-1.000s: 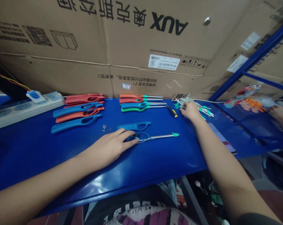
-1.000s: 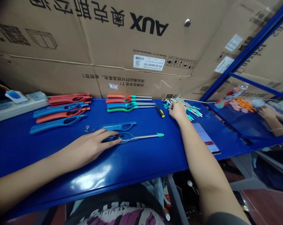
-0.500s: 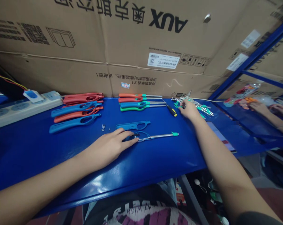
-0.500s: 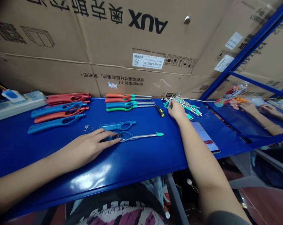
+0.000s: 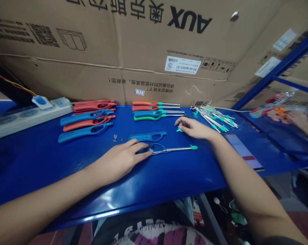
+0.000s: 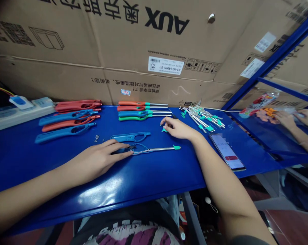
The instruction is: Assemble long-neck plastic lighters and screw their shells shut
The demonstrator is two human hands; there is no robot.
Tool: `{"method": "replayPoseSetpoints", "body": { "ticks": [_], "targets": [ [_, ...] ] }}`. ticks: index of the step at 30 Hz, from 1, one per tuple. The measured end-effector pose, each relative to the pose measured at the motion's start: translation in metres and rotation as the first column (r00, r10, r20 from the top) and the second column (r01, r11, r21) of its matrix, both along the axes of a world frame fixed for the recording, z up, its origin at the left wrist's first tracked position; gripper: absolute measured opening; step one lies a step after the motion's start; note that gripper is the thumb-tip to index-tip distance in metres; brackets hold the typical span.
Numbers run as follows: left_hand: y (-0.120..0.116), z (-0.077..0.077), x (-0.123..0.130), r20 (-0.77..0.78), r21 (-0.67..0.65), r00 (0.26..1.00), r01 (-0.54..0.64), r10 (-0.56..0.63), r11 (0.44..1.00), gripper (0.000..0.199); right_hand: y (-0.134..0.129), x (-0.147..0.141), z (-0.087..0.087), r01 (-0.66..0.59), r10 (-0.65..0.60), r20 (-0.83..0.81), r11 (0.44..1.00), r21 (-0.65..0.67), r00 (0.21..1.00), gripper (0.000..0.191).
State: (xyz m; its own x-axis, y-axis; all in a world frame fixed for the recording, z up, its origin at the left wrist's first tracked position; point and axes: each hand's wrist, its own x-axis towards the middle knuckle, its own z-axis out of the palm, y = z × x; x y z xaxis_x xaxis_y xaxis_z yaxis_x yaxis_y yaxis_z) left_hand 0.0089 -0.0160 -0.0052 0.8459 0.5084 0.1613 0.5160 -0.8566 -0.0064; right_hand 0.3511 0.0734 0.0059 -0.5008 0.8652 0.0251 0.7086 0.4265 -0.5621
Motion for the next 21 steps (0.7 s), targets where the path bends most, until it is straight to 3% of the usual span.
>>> {"method": "replayPoseSetpoints", "body": {
  "ticks": [7,12,17,21],
  "targets": [
    [0.000,0.000,0.000,0.004,-0.005,1.000,0.004,-0.004,1.000,0.046,-0.008,0.001,0.011,0.072,-0.086,0.102,0.989,0.133,0.991,0.025],
    [0.000,0.000,0.000,0.025,-0.021,1.000,-0.005,0.005,1.000,0.045,-0.010,0.008,0.017,-0.025,0.003,0.217,0.995,0.100,0.976,0.022],
    [-0.004,0.000,0.003,0.050,-0.040,0.998,-0.041,0.043,0.998,0.042,-0.022,-0.017,0.016,-0.032,0.028,0.054,0.997,0.075,0.998,0.022],
    [-0.010,0.001,0.005,0.055,-0.084,0.994,-0.095,0.099,0.992,0.044,-0.040,-0.046,0.012,-0.184,0.188,-0.043,0.979,0.091,0.981,0.017]
  ]
}}
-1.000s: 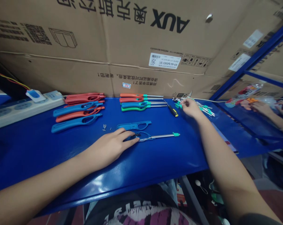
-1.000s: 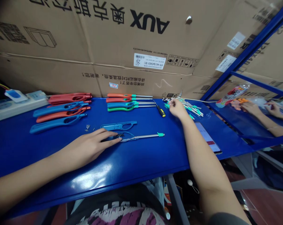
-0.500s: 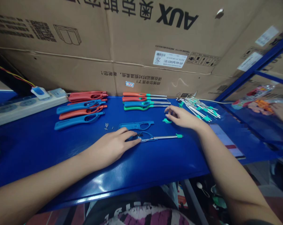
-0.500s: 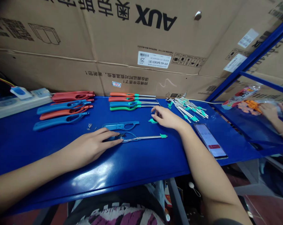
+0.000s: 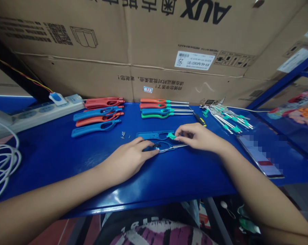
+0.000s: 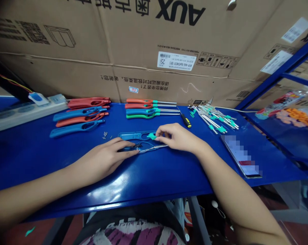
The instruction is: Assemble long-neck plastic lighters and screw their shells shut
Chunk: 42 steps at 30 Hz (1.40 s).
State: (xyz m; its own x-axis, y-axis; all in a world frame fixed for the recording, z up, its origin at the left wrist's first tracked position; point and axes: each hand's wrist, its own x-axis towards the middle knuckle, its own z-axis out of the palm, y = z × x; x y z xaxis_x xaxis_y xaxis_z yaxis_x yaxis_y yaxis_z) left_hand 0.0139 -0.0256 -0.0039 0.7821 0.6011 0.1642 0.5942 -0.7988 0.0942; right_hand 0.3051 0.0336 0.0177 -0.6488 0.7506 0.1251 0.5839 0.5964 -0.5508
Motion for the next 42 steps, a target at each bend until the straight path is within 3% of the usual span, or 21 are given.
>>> {"method": "replayPoseSetpoints", "body": {
  "ticks": [3,6,15,25,36,42],
  "targets": [
    [-0.003,0.001,0.001,0.002,-0.014,1.000,-0.026,0.026,1.000,0.043,-0.009,-0.013,-0.005,-0.132,0.130,0.028,0.990,0.056,0.991,0.012],
    [-0.004,0.001,0.002,0.017,-0.018,0.999,-0.036,0.036,0.999,0.043,-0.013,-0.017,-0.008,-0.191,0.185,0.073,0.978,0.087,0.980,0.012],
    [-0.005,-0.002,0.003,0.025,-0.026,0.999,-0.034,0.035,0.999,0.046,-0.016,-0.025,-0.016,-0.224,0.203,0.129,0.958,0.177,0.970,0.016],
    [-0.005,-0.004,0.003,0.062,0.016,0.998,-0.027,0.026,1.000,0.044,-0.019,-0.029,-0.022,-0.292,0.220,0.222,0.878,0.379,0.950,0.023],
    [-0.005,-0.003,0.007,0.121,0.023,0.992,-0.040,0.037,0.999,0.031,-0.021,-0.030,-0.017,-0.285,0.221,0.226,0.907,0.310,0.949,0.022],
    [-0.007,-0.002,0.008,0.171,-0.026,0.979,-0.105,0.108,0.994,0.033,-0.020,-0.035,-0.016,-0.177,0.176,0.019,0.979,0.098,0.984,0.012]
  ]
}}
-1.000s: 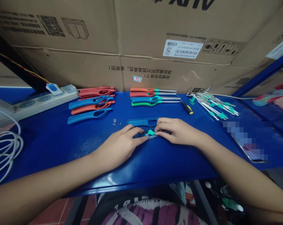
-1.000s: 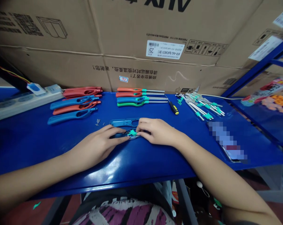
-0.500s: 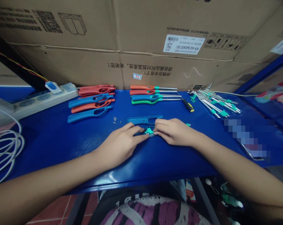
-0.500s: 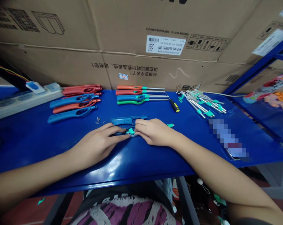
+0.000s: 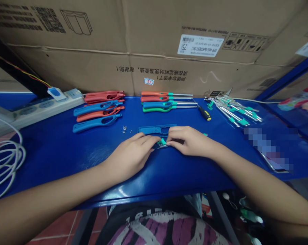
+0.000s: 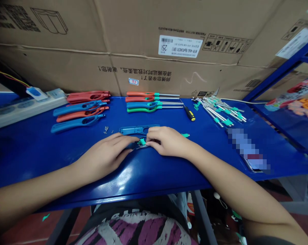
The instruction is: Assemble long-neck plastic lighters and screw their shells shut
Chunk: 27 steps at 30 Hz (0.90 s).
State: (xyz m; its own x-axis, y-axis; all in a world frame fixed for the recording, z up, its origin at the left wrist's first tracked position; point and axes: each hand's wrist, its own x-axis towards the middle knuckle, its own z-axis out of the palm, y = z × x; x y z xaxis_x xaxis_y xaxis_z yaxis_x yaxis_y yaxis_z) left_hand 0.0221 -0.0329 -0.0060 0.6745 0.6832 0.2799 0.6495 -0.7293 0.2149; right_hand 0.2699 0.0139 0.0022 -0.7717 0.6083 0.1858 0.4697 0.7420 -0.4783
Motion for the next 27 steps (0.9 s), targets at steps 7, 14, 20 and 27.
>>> {"method": "replayPoseSetpoints", "body": {
  "ticks": [7,14,20,27],
  "targets": [
    [0.0002,0.0023,0.0010,-0.065,-0.094,0.997,-0.043,0.037,0.995,0.030,0.0047,0.0002,-0.0038,0.053,-0.070,-0.094,0.984,-0.169,0.993,0.009],
    [0.0011,0.0049,0.0007,-0.091,-0.122,0.994,-0.063,0.052,0.991,0.030,0.0063,0.0028,-0.0054,-0.037,0.030,-0.154,0.998,-0.042,0.988,0.013],
    [0.0008,0.0024,0.0006,-0.094,-0.066,0.995,-0.032,0.025,0.997,0.032,0.0059,0.0015,-0.0035,-0.012,0.001,-0.124,0.997,-0.082,0.992,0.014],
    [0.0033,0.0007,0.0006,0.049,-0.141,0.998,-0.028,0.036,0.990,0.032,0.0060,0.0018,-0.0026,0.025,-0.043,-0.116,0.988,-0.155,0.992,0.013]
  ]
}}
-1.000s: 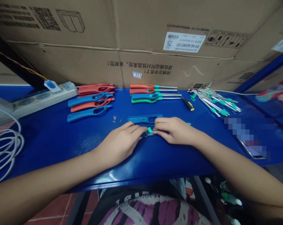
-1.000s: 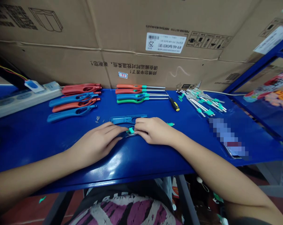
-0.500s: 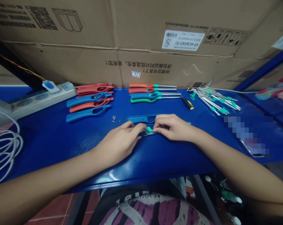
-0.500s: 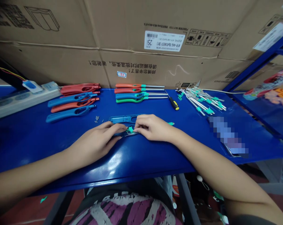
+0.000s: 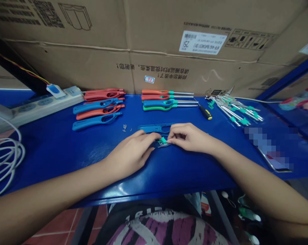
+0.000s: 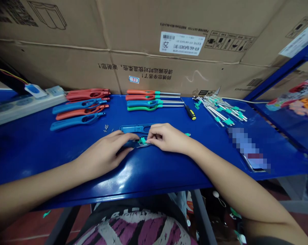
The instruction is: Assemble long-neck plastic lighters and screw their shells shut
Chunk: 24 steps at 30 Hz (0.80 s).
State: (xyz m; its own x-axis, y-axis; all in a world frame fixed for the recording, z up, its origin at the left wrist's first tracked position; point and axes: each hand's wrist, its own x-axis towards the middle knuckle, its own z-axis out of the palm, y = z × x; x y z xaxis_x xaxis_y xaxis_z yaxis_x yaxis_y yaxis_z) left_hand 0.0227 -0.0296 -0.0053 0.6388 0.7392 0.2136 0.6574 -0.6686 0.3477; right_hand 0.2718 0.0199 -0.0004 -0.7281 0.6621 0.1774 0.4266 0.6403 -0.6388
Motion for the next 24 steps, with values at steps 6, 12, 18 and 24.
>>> {"method": "replayPoseSetpoints", "body": {
  "ticks": [6,12,18,24],
  "targets": [
    [0.0070,-0.0046,-0.0015,0.198,-0.133,0.979,-0.012,0.039,0.991,0.041,0.0026,0.0039,-0.0017,0.016,-0.016,-0.029,1.000,-0.002,0.999,0.012],
    [0.0055,-0.0039,-0.0015,0.173,-0.103,0.985,0.046,-0.028,0.994,0.037,0.0030,0.0067,0.0003,-0.074,0.074,-0.013,0.997,0.018,0.997,0.010],
    [0.0017,-0.0030,-0.0002,0.131,-0.060,0.990,0.051,-0.043,0.997,0.037,0.0013,0.0090,-0.0003,-0.143,0.140,0.038,0.982,0.120,0.989,0.015],
    [0.0004,-0.0033,0.0002,0.120,-0.045,0.991,0.072,-0.066,0.996,0.038,-0.0004,0.0080,0.0027,-0.107,0.102,0.060,0.989,0.098,0.993,0.013]
  ]
}}
